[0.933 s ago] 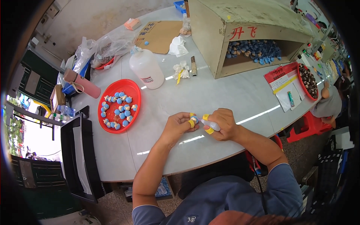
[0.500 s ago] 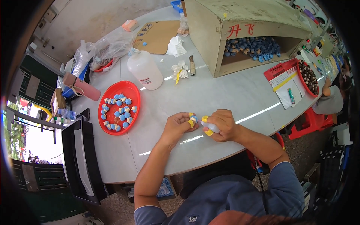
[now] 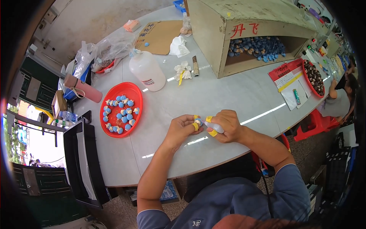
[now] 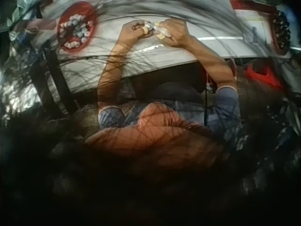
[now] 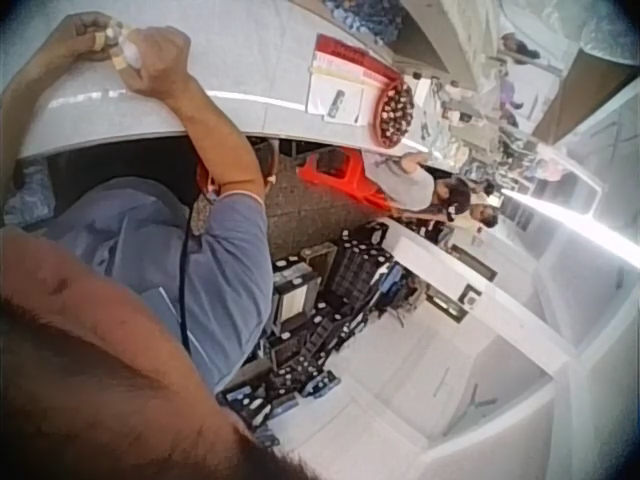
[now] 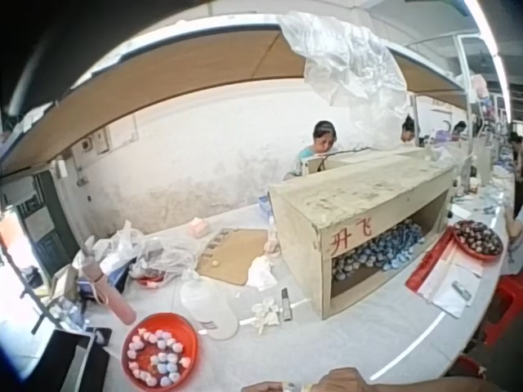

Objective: The person assembles small plastic toy parts by hand using a glue dispenser bottle.

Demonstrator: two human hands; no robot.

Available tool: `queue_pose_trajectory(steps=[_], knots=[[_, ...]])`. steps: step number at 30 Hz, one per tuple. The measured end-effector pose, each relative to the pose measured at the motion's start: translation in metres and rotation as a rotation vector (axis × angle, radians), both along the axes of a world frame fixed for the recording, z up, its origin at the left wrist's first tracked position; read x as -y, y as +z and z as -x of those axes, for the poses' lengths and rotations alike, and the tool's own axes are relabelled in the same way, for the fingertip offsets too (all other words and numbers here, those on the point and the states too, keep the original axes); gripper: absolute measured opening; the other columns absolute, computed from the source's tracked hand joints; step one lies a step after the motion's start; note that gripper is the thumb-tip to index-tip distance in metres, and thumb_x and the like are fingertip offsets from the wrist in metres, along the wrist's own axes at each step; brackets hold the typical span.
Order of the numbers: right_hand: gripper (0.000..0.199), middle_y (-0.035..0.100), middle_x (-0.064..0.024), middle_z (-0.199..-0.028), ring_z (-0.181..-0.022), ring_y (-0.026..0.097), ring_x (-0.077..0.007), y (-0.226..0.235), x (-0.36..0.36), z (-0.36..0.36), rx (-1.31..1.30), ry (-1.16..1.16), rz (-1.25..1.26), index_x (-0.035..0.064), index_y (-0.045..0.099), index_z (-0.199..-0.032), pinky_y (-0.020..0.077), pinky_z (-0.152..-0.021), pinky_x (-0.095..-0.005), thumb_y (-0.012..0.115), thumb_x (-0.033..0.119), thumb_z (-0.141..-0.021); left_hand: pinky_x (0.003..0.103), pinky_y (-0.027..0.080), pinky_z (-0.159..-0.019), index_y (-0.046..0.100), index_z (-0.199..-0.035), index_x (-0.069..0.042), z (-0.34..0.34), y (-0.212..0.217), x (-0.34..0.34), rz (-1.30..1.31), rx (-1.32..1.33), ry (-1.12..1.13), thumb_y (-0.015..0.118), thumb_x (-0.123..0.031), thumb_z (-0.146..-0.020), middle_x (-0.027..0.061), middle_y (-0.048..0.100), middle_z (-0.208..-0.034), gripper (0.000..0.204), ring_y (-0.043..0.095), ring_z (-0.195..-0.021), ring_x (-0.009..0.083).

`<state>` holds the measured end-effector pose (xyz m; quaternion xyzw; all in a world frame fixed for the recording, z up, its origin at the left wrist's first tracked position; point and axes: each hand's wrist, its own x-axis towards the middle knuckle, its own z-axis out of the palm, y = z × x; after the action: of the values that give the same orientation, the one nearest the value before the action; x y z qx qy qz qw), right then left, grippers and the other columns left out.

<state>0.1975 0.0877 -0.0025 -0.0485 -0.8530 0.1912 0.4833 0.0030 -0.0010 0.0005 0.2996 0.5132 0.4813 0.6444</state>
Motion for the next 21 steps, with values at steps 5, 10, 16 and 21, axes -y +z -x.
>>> queue_pose_trajectory(steps=[5, 10, 16, 21], knots=[[0.021, 0.055, -0.0079, -0.059, -0.044, 0.048, -0.0236, -0.0021, 0.0001, 0.0004, -0.014, 0.002, -0.018, 0.0011, 0.06, -0.085, 0.0366, -0.044, -0.0324, 0.075, 0.01, -0.074, 0.026, 0.056, -0.081, 0.055, -0.117, 0.011, -0.0001, 0.0033, -0.0004, 0.007, -0.003, 0.016, 0.061, -0.003, -0.088, 0.0158, 0.065, -0.105, 0.033, 0.068, -0.091, 0.0203], [0.021, 0.053, -0.0074, -0.058, -0.043, 0.048, -0.0234, 0.0022, 0.0015, 0.0002, 0.001, 0.012, -0.018, 0.0006, 0.06, -0.085, 0.0364, -0.043, -0.0324, 0.075, 0.01, -0.074, 0.027, 0.056, -0.081, 0.055, -0.118, 0.01, 0.0, 0.0008, -0.0003, 0.012, -0.005, 0.038, 0.061, -0.002, -0.088, 0.0158, 0.065, -0.105, 0.033, 0.068, -0.091, 0.0205], [0.02, 0.054, -0.0076, -0.058, -0.043, 0.048, -0.0233, 0.0002, -0.0001, -0.0004, -0.002, 0.003, -0.014, -0.0006, 0.061, -0.086, 0.0367, -0.044, -0.0322, 0.074, 0.01, -0.075, 0.026, 0.056, -0.08, 0.055, -0.117, 0.01, -0.0005, -0.0003, -0.001, 0.016, -0.014, 0.011, 0.061, -0.002, -0.088, 0.0153, 0.065, -0.105, 0.033, 0.068, -0.091, 0.0198], [0.02, 0.055, -0.0079, -0.058, -0.043, 0.049, -0.0234, -0.0008, -0.0006, 0.0004, -0.003, -0.008, -0.012, -0.0006, 0.061, -0.086, 0.037, -0.044, -0.0322, 0.074, 0.01, -0.075, 0.026, 0.056, -0.079, 0.055, -0.117, 0.01, -0.0011, 0.0005, -0.0007, 0.015, -0.013, 0.006, 0.061, -0.003, -0.088, 0.0148, 0.065, -0.105, 0.032, 0.068, -0.09, 0.0193]])
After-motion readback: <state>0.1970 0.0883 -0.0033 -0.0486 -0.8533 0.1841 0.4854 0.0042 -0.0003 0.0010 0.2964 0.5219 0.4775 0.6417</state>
